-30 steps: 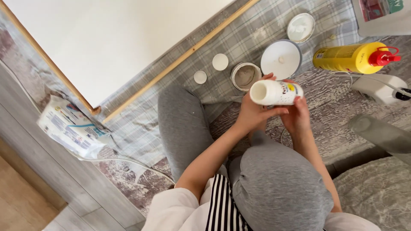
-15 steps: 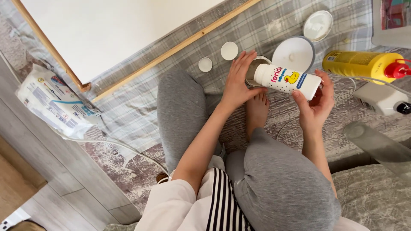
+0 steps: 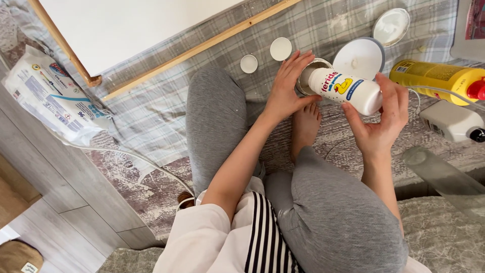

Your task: Opening and preparing containers of art supplies including plaster, glue, and paint on a floor.

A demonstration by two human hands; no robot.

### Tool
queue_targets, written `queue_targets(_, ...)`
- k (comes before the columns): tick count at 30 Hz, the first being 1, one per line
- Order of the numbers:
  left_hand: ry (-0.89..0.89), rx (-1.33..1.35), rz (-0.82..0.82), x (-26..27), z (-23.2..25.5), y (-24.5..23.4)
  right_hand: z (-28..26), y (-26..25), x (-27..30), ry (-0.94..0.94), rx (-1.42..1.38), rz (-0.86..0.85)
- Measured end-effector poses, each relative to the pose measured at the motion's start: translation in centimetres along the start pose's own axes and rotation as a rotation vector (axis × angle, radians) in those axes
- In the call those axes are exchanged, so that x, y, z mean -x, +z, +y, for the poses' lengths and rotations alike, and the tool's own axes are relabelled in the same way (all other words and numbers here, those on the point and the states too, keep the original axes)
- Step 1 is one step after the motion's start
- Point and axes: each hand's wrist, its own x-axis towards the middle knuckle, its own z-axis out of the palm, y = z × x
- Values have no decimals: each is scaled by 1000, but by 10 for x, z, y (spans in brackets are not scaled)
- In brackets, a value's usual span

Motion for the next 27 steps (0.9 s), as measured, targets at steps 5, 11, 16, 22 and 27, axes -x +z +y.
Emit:
queue_targets(5,-3,-23,1,1,2,0,-4,-1,-5,-49,77,-18)
queue_targets(11,-6,-23,1,0,5,-1,-6,1,-7,-94,100,-34)
queue_targets(16,7,-16,9,1,5,-1,-14,5,-12,-106,113,-72)
queue_targets(22,28,-11,27,0,5,-3,-25,10,-21,-166,177,-121)
queue_targets(27,20,5,23,0,9,-8,-34,10,-26,-194,227,-185)
